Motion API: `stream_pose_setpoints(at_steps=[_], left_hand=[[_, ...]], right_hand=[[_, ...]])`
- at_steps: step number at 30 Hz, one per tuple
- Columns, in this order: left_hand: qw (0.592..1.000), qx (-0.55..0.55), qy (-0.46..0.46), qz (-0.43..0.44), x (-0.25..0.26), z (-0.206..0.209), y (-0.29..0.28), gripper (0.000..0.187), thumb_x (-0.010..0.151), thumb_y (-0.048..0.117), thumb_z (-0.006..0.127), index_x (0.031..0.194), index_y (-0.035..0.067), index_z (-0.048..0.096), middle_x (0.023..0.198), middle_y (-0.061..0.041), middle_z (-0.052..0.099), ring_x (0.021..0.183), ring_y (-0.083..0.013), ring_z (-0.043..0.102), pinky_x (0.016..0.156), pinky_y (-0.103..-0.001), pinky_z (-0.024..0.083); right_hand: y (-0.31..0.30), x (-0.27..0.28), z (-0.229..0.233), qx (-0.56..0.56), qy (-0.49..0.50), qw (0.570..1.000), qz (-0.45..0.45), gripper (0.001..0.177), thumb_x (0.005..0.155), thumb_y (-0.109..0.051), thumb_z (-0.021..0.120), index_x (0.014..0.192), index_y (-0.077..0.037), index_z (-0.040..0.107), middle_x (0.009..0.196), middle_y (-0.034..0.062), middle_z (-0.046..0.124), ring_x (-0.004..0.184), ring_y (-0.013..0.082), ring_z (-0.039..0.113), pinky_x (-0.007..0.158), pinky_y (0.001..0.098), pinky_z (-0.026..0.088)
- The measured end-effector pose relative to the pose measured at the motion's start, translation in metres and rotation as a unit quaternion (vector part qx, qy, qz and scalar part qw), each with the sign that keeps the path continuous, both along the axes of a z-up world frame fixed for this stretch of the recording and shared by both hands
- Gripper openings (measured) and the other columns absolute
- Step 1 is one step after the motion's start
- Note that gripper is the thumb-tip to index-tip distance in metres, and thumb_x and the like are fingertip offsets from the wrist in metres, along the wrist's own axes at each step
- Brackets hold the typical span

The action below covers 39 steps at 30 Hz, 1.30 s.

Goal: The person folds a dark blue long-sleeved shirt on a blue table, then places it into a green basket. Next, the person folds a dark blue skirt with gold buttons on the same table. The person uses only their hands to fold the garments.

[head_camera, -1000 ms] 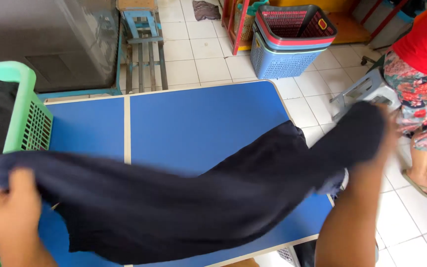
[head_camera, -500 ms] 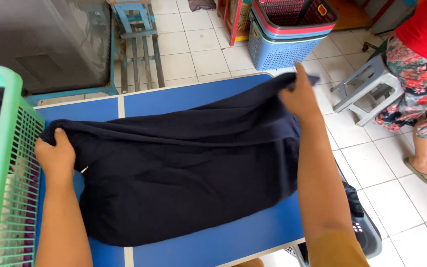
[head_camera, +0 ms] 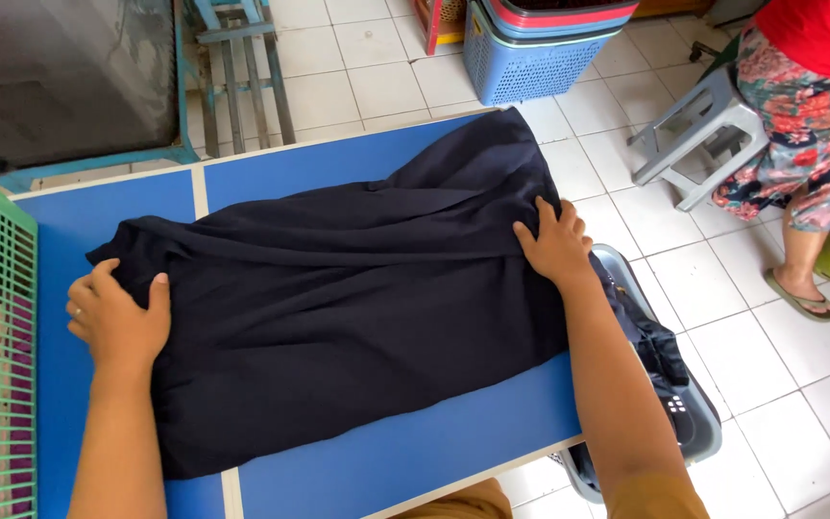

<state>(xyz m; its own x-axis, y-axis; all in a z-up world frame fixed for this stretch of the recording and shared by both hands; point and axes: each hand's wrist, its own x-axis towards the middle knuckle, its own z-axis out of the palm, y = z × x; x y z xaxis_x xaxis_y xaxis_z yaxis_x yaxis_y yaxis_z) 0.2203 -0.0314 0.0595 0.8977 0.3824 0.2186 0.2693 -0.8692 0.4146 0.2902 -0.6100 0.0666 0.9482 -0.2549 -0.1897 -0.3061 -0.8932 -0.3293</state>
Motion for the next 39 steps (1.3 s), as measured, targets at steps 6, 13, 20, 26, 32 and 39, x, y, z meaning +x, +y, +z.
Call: stream_pose_setpoints(at_steps=[6,13,20,26,32,39], left_hand=[[0.984,-0.013,0.150,0.094,-0.024,0.027,-0.020,0.088,0.099,0.054,0.052,0.161,0.005,0.014,0.153,-0.036,0.029,0.137,-0.0600,0.028,0.105,-0.073,0.027],[0.982,0.054,0.156,0.092,-0.051,-0.002,-0.038,0.086,0.101,0.062,0.027,0.165,0.004,0.022,0.163,-0.038,0.022,0.148,-0.0528,0.019,0.111,-0.070,0.015],[0.985,0.057,0.137,0.093,-0.054,0.001,-0.040,0.083,0.102,0.060,0.030,0.164,0.005,0.027,0.162,-0.037,0.026,0.148,-0.0523,0.022,0.111,-0.069,0.017],[0.984,0.075,0.132,0.093,-0.053,-0.003,-0.037,0.083,0.103,0.059,0.031,0.163,0.003,0.030,0.160,-0.038,0.029,0.146,-0.0526,0.025,0.110,-0.068,0.019],[0.988,0.070,0.111,0.087,-0.054,-0.004,-0.038,0.082,0.104,0.057,0.034,0.163,0.000,0.031,0.159,-0.040,0.030,0.145,-0.0553,0.026,0.108,-0.071,0.017],[0.991,0.073,0.092,0.072,-0.054,-0.001,-0.037,0.082,0.105,0.055,0.037,0.162,-0.004,0.034,0.157,-0.044,0.032,0.143,-0.0580,0.027,0.105,-0.073,0.017]], right_hand=[[-0.048,0.001,-0.007,-0.007,-0.064,0.996,-0.054,0.067,0.085,-0.046,0.074,0.133,-0.007,0.048,0.124,0.0300,0.055,0.111,0.0558,0.057,0.095,0.0602,0.047],[0.003,0.043,0.016,-0.032,-0.185,0.964,0.186,0.036,0.089,-0.039,0.066,0.120,-0.021,0.062,0.105,0.0036,0.061,0.110,0.0295,0.052,0.089,0.0522,0.039],[0.017,0.122,0.006,-0.013,-0.183,0.953,0.242,0.053,0.086,-0.027,0.056,0.138,-0.021,0.051,0.137,0.0087,0.064,0.123,0.0418,0.059,0.094,0.0624,0.044],[0.078,0.036,0.066,-0.017,-0.362,0.880,0.307,0.054,0.098,-0.053,0.045,0.119,-0.004,0.056,0.105,0.0191,0.060,0.093,0.0407,0.058,0.073,0.0565,0.041],[0.048,-0.068,0.017,-0.016,-0.168,0.842,0.513,0.074,0.099,-0.068,0.038,0.151,-0.016,0.049,0.160,0.0168,0.043,0.146,0.0395,0.041,0.104,0.0557,0.034],[-0.048,-0.111,0.047,-0.037,0.013,0.994,-0.097,0.076,0.093,-0.055,0.050,0.158,-0.020,0.035,0.158,0.0320,0.034,0.144,0.0529,0.033,0.112,0.0661,0.031]])
